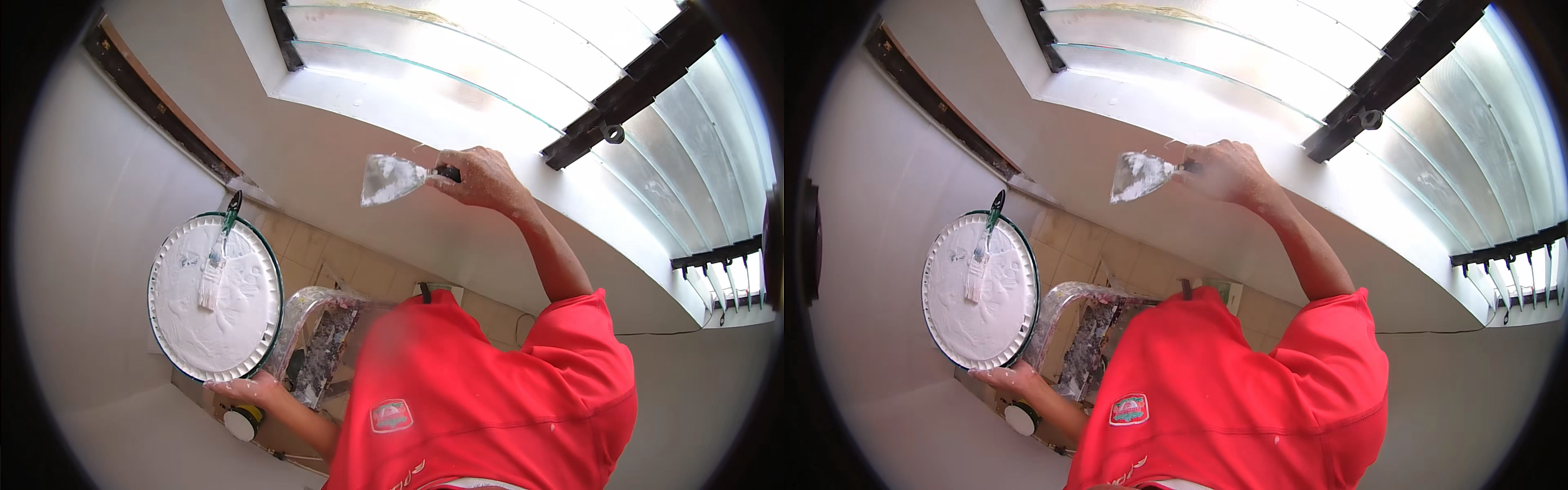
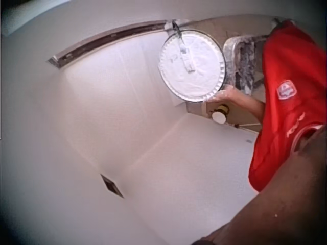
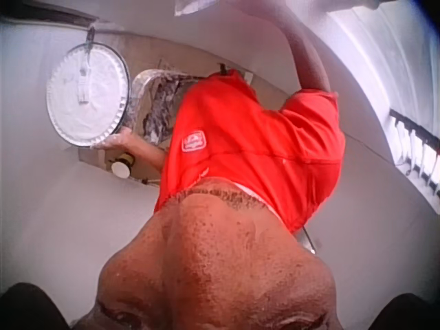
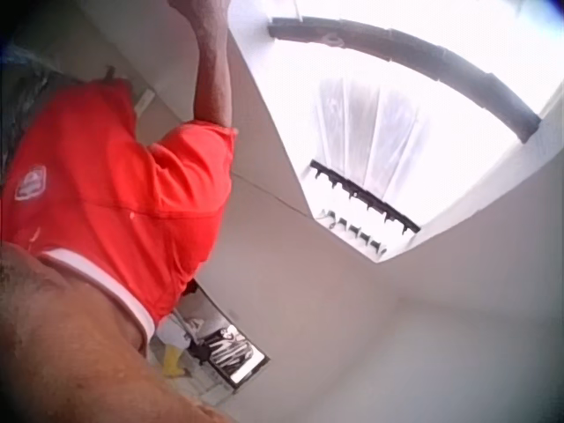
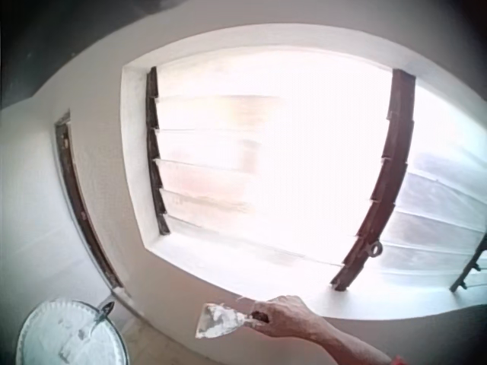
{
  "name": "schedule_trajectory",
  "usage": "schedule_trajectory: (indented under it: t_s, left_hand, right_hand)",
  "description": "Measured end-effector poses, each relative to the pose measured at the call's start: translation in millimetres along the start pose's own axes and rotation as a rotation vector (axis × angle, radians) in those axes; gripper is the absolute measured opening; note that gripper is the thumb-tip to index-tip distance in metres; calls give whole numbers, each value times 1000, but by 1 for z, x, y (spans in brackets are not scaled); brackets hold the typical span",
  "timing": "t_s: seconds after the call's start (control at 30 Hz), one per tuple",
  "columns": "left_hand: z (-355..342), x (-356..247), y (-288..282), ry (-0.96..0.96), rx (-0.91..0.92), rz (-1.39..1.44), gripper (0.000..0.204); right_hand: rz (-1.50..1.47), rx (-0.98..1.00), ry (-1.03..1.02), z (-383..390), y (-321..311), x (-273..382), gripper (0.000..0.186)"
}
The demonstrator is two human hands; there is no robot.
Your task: The person uses a putty knife to apply white wall compound to the wall beneath a glass-paneled window. They repeatedly scoop compound from a bucket and spread it along the wall surface, working in short strokes.
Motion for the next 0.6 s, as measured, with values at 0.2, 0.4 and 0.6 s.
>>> schedule_trajectory:
  t_s: [0.2,0.4,0.6]
  left_hand:
    - [6,-6,-3,41,-54,-54,69]
    - [14,-12,4,64,-60,-57,67]
    - [9,-8,4,11,-16,-11,66]
  right_hand:
    - [29,-126,96,26,-2,-20,31]
    - [305,-194,316,63,-44,-35,27]
    - [334,-142,255,43,-41,-17,34]
Point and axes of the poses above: each hand's wrist, its own z-axis away from the middle knuckle, its own y-axis out of the palm, x = y × z, the point moved 8 cm from there along -z, towards the middle knuckle, and after that the axes turned 9 degrees about -x, right-handed, at the moved point
